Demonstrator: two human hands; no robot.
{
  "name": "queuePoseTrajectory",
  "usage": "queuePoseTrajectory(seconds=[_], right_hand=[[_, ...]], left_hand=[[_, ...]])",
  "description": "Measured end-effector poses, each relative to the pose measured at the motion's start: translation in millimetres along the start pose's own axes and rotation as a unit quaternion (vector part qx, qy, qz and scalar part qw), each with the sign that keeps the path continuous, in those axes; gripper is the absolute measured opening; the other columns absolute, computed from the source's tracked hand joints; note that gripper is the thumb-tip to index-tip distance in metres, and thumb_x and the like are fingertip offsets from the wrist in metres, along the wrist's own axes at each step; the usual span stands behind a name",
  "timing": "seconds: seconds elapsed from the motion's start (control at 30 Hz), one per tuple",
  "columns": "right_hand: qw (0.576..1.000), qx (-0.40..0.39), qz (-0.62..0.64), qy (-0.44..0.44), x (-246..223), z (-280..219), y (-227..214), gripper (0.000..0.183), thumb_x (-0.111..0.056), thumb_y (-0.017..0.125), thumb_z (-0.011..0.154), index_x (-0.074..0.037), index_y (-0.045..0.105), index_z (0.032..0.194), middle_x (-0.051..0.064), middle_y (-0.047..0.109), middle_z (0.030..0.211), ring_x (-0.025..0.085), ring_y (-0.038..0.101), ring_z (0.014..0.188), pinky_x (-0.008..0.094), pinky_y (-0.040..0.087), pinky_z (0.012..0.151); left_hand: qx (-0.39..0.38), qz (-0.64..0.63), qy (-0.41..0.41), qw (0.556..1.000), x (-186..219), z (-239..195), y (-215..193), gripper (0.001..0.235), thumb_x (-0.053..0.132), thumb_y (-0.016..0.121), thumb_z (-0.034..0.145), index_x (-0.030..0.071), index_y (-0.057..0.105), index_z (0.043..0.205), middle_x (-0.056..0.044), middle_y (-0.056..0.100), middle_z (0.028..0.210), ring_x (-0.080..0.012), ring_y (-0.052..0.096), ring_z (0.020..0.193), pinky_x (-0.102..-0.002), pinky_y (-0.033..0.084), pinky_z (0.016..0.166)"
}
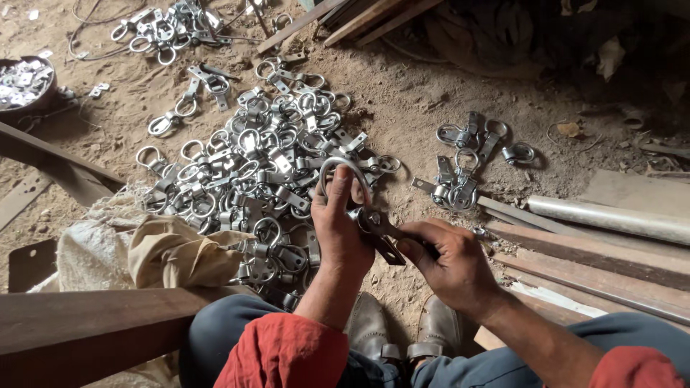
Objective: The person assembles metal components by inserting a bolt through a U-shaped bracket and a circular loop, then tightens the bolt using a wrench and by hand.
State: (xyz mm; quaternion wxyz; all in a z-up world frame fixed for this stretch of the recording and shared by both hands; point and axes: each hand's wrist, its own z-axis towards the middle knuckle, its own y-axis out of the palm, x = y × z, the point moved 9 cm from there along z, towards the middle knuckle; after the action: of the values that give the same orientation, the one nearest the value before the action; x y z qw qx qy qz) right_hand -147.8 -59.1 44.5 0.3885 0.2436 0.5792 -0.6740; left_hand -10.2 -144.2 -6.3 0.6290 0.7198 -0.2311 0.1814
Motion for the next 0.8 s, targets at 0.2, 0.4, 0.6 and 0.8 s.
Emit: queuePoseTrajectory(seconds=[0.2, 0.4, 0.6, 0.8], right_hand=[[0.998, 0.002, -0.003, 0.066, 16.6, -10.4, 4.7, 0.022, -0.015, 0.071, 0.091, -0.003, 0.077, 0.109, 0.008, 0.076, 0.082, 0.016, 0.073, 0.065, 0.028, 0.057, 0.056], [0.999, 0.036, -0.032, -0.014, 19.0, -18.6, -2.5, 0.019, -0.019, 0.069, 0.095, -0.003, 0.076, 0.101, 0.007, 0.075, 0.087, 0.013, 0.071, 0.065, 0.027, 0.059, 0.053], [0.993, 0.054, -0.098, -0.025, 9.5, -28.6, -6.2, 0.024, -0.025, 0.070, 0.095, -0.002, 0.076, 0.100, 0.008, 0.070, 0.075, 0.016, 0.067, 0.057, 0.033, 0.052, 0.048], [0.991, 0.074, -0.092, -0.067, -12.6, -31.0, -12.0, 0.021, -0.020, 0.070, 0.096, -0.004, 0.074, 0.109, 0.007, 0.068, 0.074, 0.018, 0.067, 0.056, 0.033, 0.051, 0.047]], left_hand=[[0.023, 0.014, -0.027, 0.999, -19.8, -4.2, -6.4, 0.023, 0.031, 0.073, 0.097, 0.010, 0.063, 0.098, 0.000, 0.056, 0.071, -0.0119, 0.056, 0.061, -0.026, 0.050, 0.054], [0.046, 0.062, -0.184, 0.980, -45.6, -8.7, -12.5, 0.041, 0.051, 0.069, 0.093, 0.011, 0.061, 0.089, -0.001, 0.054, 0.063, -0.0118, 0.051, 0.048, -0.026, 0.042, 0.043], [-0.004, 0.050, -0.221, 0.974, -53.8, -12.7, -9.5, 0.045, 0.057, 0.067, 0.095, 0.014, 0.058, 0.088, 0.001, 0.052, 0.065, -0.0120, 0.049, 0.048, -0.027, 0.041, 0.044], [-0.017, 0.028, -0.257, 0.966, -59.5, -16.4, -8.8, 0.050, 0.063, 0.065, 0.090, 0.014, 0.061, 0.102, 0.000, 0.054, 0.068, -0.0129, 0.052, 0.051, -0.028, 0.041, 0.045]])
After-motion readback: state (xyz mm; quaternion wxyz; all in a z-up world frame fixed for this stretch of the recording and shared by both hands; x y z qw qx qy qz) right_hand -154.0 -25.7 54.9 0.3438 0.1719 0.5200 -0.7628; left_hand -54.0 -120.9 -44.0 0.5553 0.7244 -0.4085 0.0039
